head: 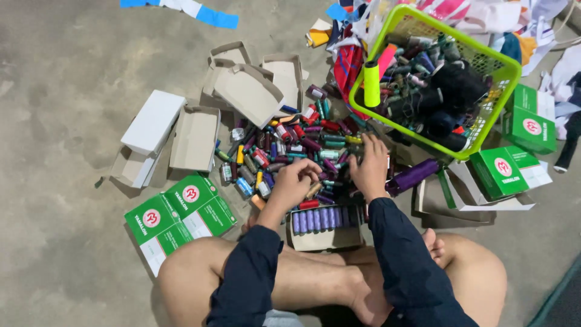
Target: The person sits on the floor and sorts through a large pile of colorful thread spools. They pick up individual spools, examine them, and place them into a small cardboard box. The person also handles green boxes labeled 'YAMALON' and places them on the floor.
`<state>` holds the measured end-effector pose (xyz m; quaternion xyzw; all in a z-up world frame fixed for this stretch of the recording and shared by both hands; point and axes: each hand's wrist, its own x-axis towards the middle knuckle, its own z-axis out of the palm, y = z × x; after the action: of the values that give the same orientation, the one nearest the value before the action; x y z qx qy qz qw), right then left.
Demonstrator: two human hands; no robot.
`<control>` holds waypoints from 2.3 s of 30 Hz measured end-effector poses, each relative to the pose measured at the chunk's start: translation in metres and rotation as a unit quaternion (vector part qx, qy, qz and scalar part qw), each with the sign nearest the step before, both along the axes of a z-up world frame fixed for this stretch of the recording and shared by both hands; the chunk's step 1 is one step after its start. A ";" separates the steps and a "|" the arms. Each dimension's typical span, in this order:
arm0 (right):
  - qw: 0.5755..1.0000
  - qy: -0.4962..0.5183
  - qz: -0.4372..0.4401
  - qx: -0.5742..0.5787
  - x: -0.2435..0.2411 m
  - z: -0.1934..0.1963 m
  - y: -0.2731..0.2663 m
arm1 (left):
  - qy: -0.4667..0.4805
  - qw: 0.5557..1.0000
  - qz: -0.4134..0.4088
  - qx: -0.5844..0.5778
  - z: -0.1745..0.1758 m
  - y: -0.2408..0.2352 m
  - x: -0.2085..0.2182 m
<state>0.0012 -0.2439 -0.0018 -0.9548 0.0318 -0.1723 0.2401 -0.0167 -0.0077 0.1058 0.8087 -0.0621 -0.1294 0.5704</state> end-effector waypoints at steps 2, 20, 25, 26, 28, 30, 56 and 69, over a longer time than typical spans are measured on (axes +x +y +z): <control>0.997 0.027 -0.007 -0.075 0.003 -0.015 -0.002 | -0.016 0.999 -0.039 0.007 0.025 -0.001 0.002; 0.990 0.140 0.030 -0.008 -0.003 -0.029 -0.002 | -0.239 0.901 -0.090 0.351 -0.094 -0.007 0.056; 0.980 0.190 0.019 0.057 -0.004 -0.001 -0.006 | -0.231 0.900 -0.078 0.360 -0.105 0.000 0.062; 0.977 0.198 0.015 0.078 -0.003 -0.006 -0.008 | -0.234 0.903 -0.069 0.354 -0.108 0.001 0.063; 0.973 0.209 0.013 0.100 -0.004 -0.003 -0.008 | -0.233 0.906 -0.060 0.349 -0.108 0.001 0.062; 0.981 0.185 0.022 0.060 -0.005 0.011 -0.002 | -0.201 0.926 -0.060 0.314 -0.101 -0.002 0.060; 0.994 0.110 -0.001 0.006 -0.002 -0.003 0.007 | -0.190 0.967 -0.084 0.149 -0.102 -0.004 0.063; 0.992 0.123 0.004 0.014 -0.003 -0.004 0.007 | -0.032 0.977 0.190 0.095 -0.006 0.030 0.068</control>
<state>-0.0018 -0.2367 -0.0062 -0.9653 0.0602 -0.0524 0.2486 0.0510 0.0222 0.1000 0.8601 0.0871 0.0024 0.5026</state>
